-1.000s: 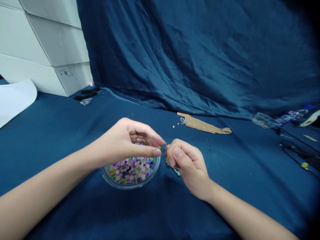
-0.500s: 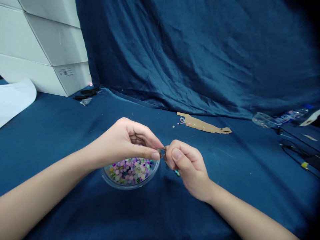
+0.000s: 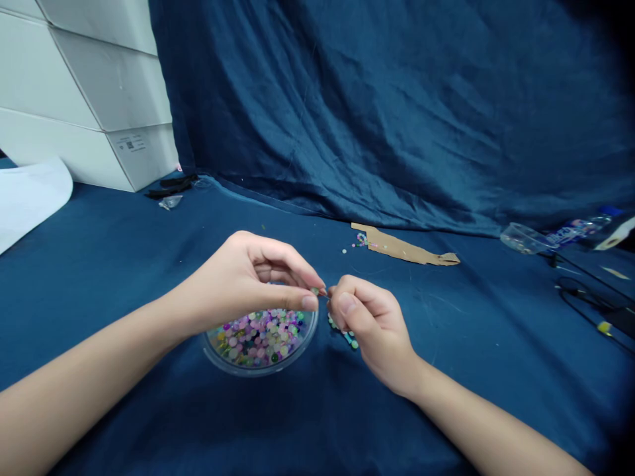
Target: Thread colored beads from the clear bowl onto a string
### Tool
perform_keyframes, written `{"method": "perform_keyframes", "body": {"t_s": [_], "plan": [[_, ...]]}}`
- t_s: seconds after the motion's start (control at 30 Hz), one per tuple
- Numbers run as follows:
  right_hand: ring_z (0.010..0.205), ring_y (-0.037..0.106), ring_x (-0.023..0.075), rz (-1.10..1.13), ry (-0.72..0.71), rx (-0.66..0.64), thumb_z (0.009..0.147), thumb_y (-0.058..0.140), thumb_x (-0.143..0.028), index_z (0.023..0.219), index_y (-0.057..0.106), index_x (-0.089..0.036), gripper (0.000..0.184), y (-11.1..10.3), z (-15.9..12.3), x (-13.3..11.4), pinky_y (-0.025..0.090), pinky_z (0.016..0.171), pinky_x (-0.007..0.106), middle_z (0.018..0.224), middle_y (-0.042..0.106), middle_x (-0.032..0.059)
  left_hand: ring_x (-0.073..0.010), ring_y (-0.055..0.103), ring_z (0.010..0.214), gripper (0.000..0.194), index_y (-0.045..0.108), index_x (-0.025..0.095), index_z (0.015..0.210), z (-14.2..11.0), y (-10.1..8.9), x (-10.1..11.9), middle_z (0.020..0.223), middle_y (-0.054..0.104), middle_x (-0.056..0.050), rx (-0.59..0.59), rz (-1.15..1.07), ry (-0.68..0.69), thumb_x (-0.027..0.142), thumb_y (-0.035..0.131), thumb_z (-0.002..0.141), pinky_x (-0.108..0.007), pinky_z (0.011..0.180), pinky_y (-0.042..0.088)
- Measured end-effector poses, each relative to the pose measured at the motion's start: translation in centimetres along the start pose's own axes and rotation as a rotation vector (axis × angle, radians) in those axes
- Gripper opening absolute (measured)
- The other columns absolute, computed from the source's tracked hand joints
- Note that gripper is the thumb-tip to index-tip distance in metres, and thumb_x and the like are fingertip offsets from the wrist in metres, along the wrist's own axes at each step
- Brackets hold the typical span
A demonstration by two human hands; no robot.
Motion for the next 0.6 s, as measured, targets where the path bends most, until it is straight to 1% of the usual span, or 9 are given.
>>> {"method": "perform_keyframes", "body": {"t_s": [0.1,0.2,0.37,0.5,0.6], "plan": [[0.060,0.037,0.0131,-0.014,0.024,0.018,0.110,0.062,-0.046,0.074,0.055,-0.022,0.044,-0.1,0.1,0.2,0.032,0.055,0.027,0.066,0.045,-0.0035,-0.0190,0.083,0.089,0.018,0.088,0.018,0.091,0.0,0.0,0.5,0.093,0.087,-0.006,0.015,0.083,0.034,0.025,0.098,0.077,-0.022,0.082,0.067],[0.061,0.035,0.0129,-0.027,0.062,0.023,0.109,0.063,-0.047,0.074,0.054,-0.022,0.044,-0.1,0.2,0.4,0.031,0.055,0.026,0.066,0.044,-0.0038,-0.0202,0.083,0.089,0.020,0.089,0.020,0.092,-0.1,0.0,0.6,0.094,0.088,-0.005,0.038,0.172,0.028,0.031,0.097,0.078,-0.022,0.082,0.067],[0.060,0.032,0.0123,-0.032,0.116,-0.003,0.108,0.062,-0.049,0.074,0.052,-0.022,0.046,0.3,0.4,0.8,0.029,0.055,0.027,0.066,0.041,-0.0045,-0.0190,0.082,0.082,0.019,0.090,0.022,0.092,-0.2,-0.2,0.5,0.088,0.088,-0.002,0.067,0.238,0.027,0.034,0.096,0.079,-0.021,0.074,0.066],[0.061,0.031,0.0124,0.025,0.135,-0.018,0.110,0.059,-0.050,0.079,0.058,-0.021,0.043,0.5,0.5,1.2,0.029,0.057,0.027,0.071,0.044,-0.0040,-0.0182,0.083,0.084,0.021,0.088,0.021,0.098,-0.2,0.1,0.5,0.089,0.087,-0.002,0.033,0.175,0.030,0.030,0.096,0.079,-0.020,0.076,0.066],[0.063,0.031,0.0127,0.089,0.146,-0.039,0.110,0.061,-0.052,0.093,0.063,-0.023,0.034,0.6,0.4,1.2,0.029,0.058,0.027,0.075,0.045,-0.0047,-0.0150,0.082,0.078,0.022,0.085,0.021,0.100,-0.3,0.2,0.6,0.083,0.086,0.001,0.024,0.072,0.016,0.022,0.095,0.080,-0.018,0.074,0.065]]}}
Point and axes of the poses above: each hand's wrist, its own z-axis towards the middle knuckle, its own y-axis out of the palm, x = y × z, the point moved 8 cm from there along z, towards the middle knuckle
